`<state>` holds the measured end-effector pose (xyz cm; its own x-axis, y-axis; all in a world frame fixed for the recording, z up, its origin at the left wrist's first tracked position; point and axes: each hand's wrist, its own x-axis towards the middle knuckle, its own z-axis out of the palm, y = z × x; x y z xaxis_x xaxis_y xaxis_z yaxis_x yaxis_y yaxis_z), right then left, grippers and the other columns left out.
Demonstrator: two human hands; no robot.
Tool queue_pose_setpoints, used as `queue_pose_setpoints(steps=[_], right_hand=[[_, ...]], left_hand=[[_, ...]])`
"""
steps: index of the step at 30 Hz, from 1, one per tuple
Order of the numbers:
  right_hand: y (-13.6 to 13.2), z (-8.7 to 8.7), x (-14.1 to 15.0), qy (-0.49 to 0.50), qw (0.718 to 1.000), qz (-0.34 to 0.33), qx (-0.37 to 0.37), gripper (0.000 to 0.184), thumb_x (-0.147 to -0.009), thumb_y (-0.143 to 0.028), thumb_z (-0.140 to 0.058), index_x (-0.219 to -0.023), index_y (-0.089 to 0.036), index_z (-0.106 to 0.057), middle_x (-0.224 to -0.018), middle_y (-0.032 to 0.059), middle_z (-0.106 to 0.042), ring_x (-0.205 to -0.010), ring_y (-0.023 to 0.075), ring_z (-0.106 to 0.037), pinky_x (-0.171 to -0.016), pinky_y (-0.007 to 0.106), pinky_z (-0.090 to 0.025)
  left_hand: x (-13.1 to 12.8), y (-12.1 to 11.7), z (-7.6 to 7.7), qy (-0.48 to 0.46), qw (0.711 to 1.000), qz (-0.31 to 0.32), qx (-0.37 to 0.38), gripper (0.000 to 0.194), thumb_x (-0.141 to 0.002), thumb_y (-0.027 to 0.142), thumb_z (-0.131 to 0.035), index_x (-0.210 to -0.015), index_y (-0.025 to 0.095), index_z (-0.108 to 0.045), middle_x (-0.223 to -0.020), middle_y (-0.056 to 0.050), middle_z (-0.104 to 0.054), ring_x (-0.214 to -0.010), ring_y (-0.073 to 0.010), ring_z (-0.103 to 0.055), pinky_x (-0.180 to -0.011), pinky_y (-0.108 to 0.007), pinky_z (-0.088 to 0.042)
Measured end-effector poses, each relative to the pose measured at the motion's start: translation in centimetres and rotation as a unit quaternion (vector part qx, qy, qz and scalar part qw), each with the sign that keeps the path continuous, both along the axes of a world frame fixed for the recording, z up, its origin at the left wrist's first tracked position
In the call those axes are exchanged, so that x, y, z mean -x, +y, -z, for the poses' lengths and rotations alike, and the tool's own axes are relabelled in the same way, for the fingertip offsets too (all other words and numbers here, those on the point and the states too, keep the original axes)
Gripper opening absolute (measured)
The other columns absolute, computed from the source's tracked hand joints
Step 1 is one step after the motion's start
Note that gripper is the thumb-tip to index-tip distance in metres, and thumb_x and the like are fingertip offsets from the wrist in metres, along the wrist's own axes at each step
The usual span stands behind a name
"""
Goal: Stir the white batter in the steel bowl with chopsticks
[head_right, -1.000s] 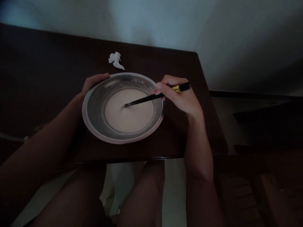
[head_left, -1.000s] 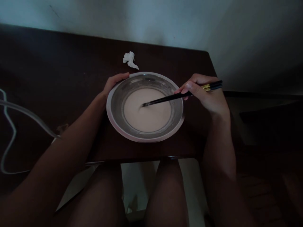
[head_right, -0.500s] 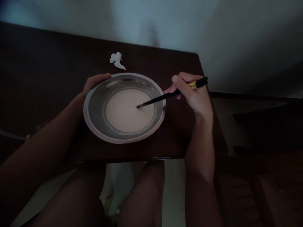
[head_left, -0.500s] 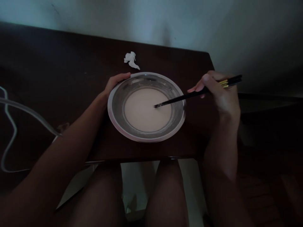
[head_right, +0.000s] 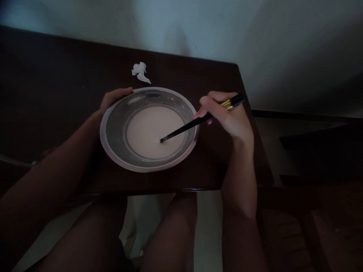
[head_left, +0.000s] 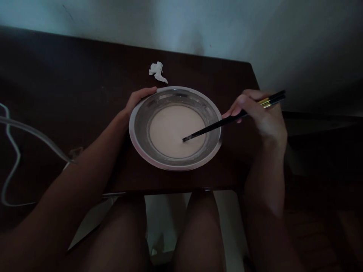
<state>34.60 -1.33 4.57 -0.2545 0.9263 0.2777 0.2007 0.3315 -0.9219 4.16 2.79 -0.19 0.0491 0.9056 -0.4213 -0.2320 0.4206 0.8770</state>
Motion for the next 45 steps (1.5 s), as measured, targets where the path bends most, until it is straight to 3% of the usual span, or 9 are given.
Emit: queue_pose_setpoints(steps=[3, 9, 15, 21, 27, 32, 38, 43, 45], right_hand=[[0.3, 0.2, 0.5, 0.002, 0.999, -0.050, 0.008, 0.034, -0.086, -0.050, -0.080, -0.065, -0.024, -0.073, -0.073, 0.0041, -0.077, -0.062, 0.0158, -0.067, -0.055, 0.031, -0.051], [0.1, 0.2, -0.6, 0.018, 0.998, 0.055, -0.018, 0.037, -0.094, -0.048, -0.071, -0.063, -0.027, -0.071, -0.068, 0.0028, -0.074, -0.062, 0.0185, -0.067, -0.055, 0.034, -0.048], [0.3, 0.4, 0.5, 0.002, 1.000, -0.028, -0.012, 0.032, -0.086, -0.050, -0.079, -0.065, -0.027, -0.073, -0.071, 0.0010, -0.077, -0.062, 0.0173, -0.067, -0.054, 0.032, -0.050], [0.0, 0.1, -0.4, -0.001, 0.997, 0.072, -0.028, 0.040, -0.092, -0.054, -0.071, -0.062, -0.027, -0.070, -0.068, 0.0042, -0.075, -0.060, 0.0193, -0.066, -0.048, 0.033, -0.046], [0.3, 0.3, 0.6, 0.004, 0.999, -0.041, -0.001, 0.035, -0.085, -0.052, -0.079, -0.066, -0.024, -0.074, -0.074, 0.0029, -0.078, -0.059, 0.0139, -0.065, -0.054, 0.030, -0.052], [0.1, 0.3, -0.4, 0.018, 0.997, 0.065, -0.034, 0.038, -0.092, -0.049, -0.072, -0.063, -0.025, -0.072, -0.069, 0.0032, -0.076, -0.058, 0.0164, -0.065, -0.047, 0.031, -0.047], [0.4, 0.3, 0.3, -0.007, 0.999, -0.036, 0.002, 0.034, -0.086, -0.052, -0.078, -0.064, -0.027, -0.073, -0.073, 0.0009, -0.079, -0.060, 0.0167, -0.067, -0.053, 0.032, -0.053], [0.6, 0.5, -0.4, 0.030, 0.997, 0.059, -0.044, 0.035, -0.092, -0.046, -0.074, -0.063, -0.026, -0.072, -0.067, 0.0022, -0.076, -0.058, 0.0157, -0.065, -0.046, 0.030, -0.043], [0.3, 0.4, -0.4, 0.030, 0.998, 0.053, -0.031, 0.039, -0.091, -0.049, -0.074, -0.061, -0.026, -0.071, -0.065, 0.0028, -0.074, -0.054, 0.0156, -0.062, -0.045, 0.030, -0.043]], left_hand=[[0.0, 0.0, 0.0, -0.003, 1.000, 0.012, -0.007, 0.031, -0.099, 0.031, -0.052, -0.106, 0.015, -0.077, -0.095, -0.004, -0.083, -0.129, -0.0273, -0.065, -0.118, -0.039, -0.045], [0.1, -0.2, -0.4, 0.001, 1.000, 0.023, 0.002, 0.032, -0.101, 0.031, -0.050, -0.105, 0.012, -0.076, -0.091, -0.006, -0.082, -0.130, -0.0270, -0.065, -0.116, -0.038, -0.049], [-0.1, -0.3, -0.4, 0.012, 0.999, 0.029, -0.020, 0.034, -0.102, 0.029, -0.048, -0.109, 0.011, -0.076, -0.090, -0.004, -0.082, -0.128, -0.0282, -0.066, -0.114, -0.040, -0.049], [0.1, -0.1, -0.1, 0.006, 1.000, 0.028, -0.010, 0.034, -0.101, 0.031, -0.048, -0.106, 0.014, -0.077, -0.095, -0.006, -0.082, -0.130, -0.0289, -0.065, -0.112, -0.039, -0.051], [0.0, -0.1, -0.3, 0.005, 0.999, 0.030, -0.019, 0.035, -0.101, 0.030, -0.047, -0.103, 0.013, -0.077, -0.091, -0.006, -0.082, -0.129, -0.0271, -0.065, -0.115, -0.037, -0.048], [0.1, -0.1, -0.2, 0.028, 0.999, 0.018, -0.006, 0.033, -0.100, 0.033, -0.051, -0.100, 0.012, -0.077, -0.091, -0.007, -0.082, -0.130, -0.0288, -0.064, -0.116, -0.036, -0.047], [0.2, 0.0, 0.0, 0.017, 0.999, 0.026, -0.017, 0.034, -0.100, 0.033, -0.051, -0.105, 0.012, -0.077, -0.094, -0.007, -0.082, -0.130, -0.0288, -0.065, -0.113, -0.036, -0.050], [0.0, -0.1, -0.2, 0.013, 1.000, 0.016, 0.004, 0.032, -0.098, 0.034, -0.053, -0.104, 0.015, -0.078, -0.095, -0.006, -0.083, -0.130, -0.0283, -0.065, -0.117, -0.037, -0.046], [-0.1, -0.2, -0.3, 0.014, 1.000, 0.011, 0.007, 0.032, -0.099, 0.033, -0.052, -0.101, 0.014, -0.078, -0.094, -0.005, -0.083, -0.129, -0.0279, -0.065, -0.118, -0.038, -0.046]])
